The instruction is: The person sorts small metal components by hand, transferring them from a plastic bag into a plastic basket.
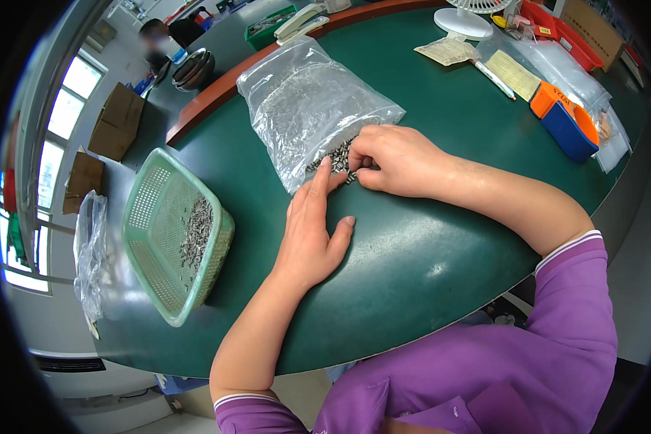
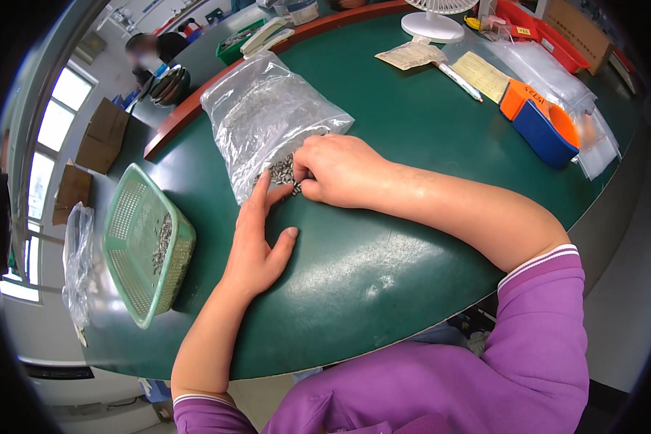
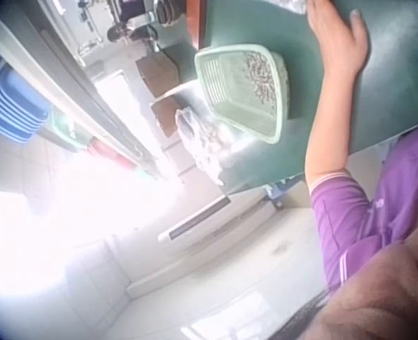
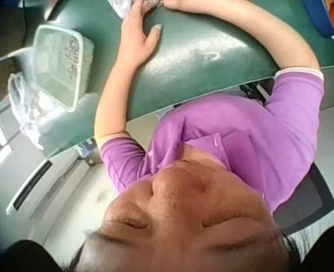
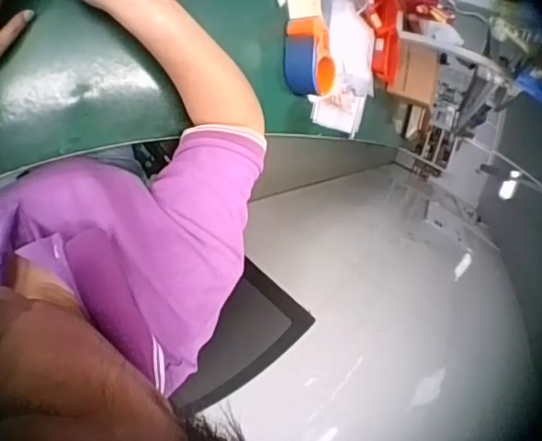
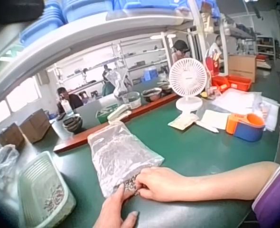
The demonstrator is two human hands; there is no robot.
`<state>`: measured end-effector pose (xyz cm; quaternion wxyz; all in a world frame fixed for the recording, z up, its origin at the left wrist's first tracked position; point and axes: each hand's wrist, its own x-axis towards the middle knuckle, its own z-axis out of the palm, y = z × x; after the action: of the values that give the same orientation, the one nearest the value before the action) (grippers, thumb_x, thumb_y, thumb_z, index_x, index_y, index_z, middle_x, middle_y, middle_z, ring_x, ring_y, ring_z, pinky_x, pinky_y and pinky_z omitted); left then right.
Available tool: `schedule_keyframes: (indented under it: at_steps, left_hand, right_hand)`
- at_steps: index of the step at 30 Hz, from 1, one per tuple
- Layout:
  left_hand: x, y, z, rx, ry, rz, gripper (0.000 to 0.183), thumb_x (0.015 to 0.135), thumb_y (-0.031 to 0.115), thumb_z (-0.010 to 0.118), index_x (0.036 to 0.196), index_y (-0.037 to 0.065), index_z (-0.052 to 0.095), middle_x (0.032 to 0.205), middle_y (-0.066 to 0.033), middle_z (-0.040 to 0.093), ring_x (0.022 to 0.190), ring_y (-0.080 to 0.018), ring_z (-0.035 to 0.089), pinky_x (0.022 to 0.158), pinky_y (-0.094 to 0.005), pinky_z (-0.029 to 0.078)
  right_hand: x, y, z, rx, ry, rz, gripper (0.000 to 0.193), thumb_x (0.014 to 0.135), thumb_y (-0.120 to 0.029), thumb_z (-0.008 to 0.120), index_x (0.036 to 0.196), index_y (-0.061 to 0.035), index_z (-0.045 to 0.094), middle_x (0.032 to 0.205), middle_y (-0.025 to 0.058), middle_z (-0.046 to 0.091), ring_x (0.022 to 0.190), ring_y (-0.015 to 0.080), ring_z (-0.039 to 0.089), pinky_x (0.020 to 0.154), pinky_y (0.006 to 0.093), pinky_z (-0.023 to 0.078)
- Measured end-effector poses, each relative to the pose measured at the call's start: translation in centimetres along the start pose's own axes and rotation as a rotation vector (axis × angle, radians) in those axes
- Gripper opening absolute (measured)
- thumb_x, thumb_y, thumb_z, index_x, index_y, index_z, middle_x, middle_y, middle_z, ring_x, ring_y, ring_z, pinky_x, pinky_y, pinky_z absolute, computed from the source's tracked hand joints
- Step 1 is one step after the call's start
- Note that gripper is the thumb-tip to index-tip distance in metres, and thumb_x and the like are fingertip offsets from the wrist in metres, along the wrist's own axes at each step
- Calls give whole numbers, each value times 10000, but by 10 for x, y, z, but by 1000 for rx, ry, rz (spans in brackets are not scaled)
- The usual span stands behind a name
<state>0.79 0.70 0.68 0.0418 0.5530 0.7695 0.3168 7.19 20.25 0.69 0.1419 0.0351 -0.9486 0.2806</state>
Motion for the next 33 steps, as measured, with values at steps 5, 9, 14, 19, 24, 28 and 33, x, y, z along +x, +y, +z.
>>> schedule_keyframes:
  at_steps: [5, 9, 14, 19, 24, 28, 33]
  left_hand:
    - [0, -1, 1, -22, 27, 8, 789, 740, 29, 604, 1395, 24, 166, 1239, -126, 488, 1152, -291, 436, 994, -401, 306]
    - [-1, -4, 3, -62, 83, 11, 763, 743, 19, 600, 1388, 22, 193, 1232, -133, 492, 1145, -290, 445, 986, -397, 321]
    - [-2, -6, 5, -130, 170, -20, 663, 749, -9, 584, 1345, 17, 295, 1169, -138, 517, 1093, -275, 481, 931, -369, 381]
    - [-9, -13, 6, -469, 253, -195, 187, 855, -2, 509, 1041, 20, 497, 835, -50, 548, 671, -103, 534, 585, -209, 438]
    - [-7, 2, -4, -1041, 87, -448, 79, 910, 97, 481, 944, 31, 507, 731, -31, 548, 498, -63, 474, 420, -185, 361]
    - [-7, -1, -7, -1214, -54, -475, 149, 924, 173, 486, 910, 26, 506, 735, -46, 561, 517, -79, 495, 430, -191, 389]
    - [-6, -5, -8, -1247, -85, -481, 100, 904, 120, 518, 895, 21, 511, 768, -61, 587, 524, -83, 501, 442, -196, 398]
  right_hand:
    - [0, -1, -2, 14, -34, 13, 114, 719, -129, 599, 809, -59, 590, 810, 83, 565, 792, 242, 574, 700, 355, 461]
    - [0, -3, -6, -3, -72, 19, 111, 721, -122, 596, 812, -59, 588, 814, 87, 565, 806, 251, 572, 712, 362, 459]
    - [-4, -1, 0, -104, -46, -54, 94, 768, -109, 583, 844, -55, 573, 887, 102, 560, 892, 281, 548, 775, 386, 444]
    - [-3, -5, 2, 41, -36, -72, 104, 821, -129, 554, 889, -52, 566, 926, 115, 553, 919, 290, 541, 805, 383, 439]
    - [-3, -21, 0, 339, -57, -138, 112, 834, -147, 553, 894, -54, 565, 917, 111, 552, 922, 285, 540, 812, 371, 434]
    - [-2, -23, -1, 306, -18, -298, 101, 800, -112, 601, 878, -68, 555, 857, 82, 529, 835, 267, 528, 740, 361, 432]
    - [0, -24, -9, 160, 68, -505, 150, 734, -99, 663, 857, -81, 578, 841, 56, 537, 828, 259, 534, 724, 358, 445]
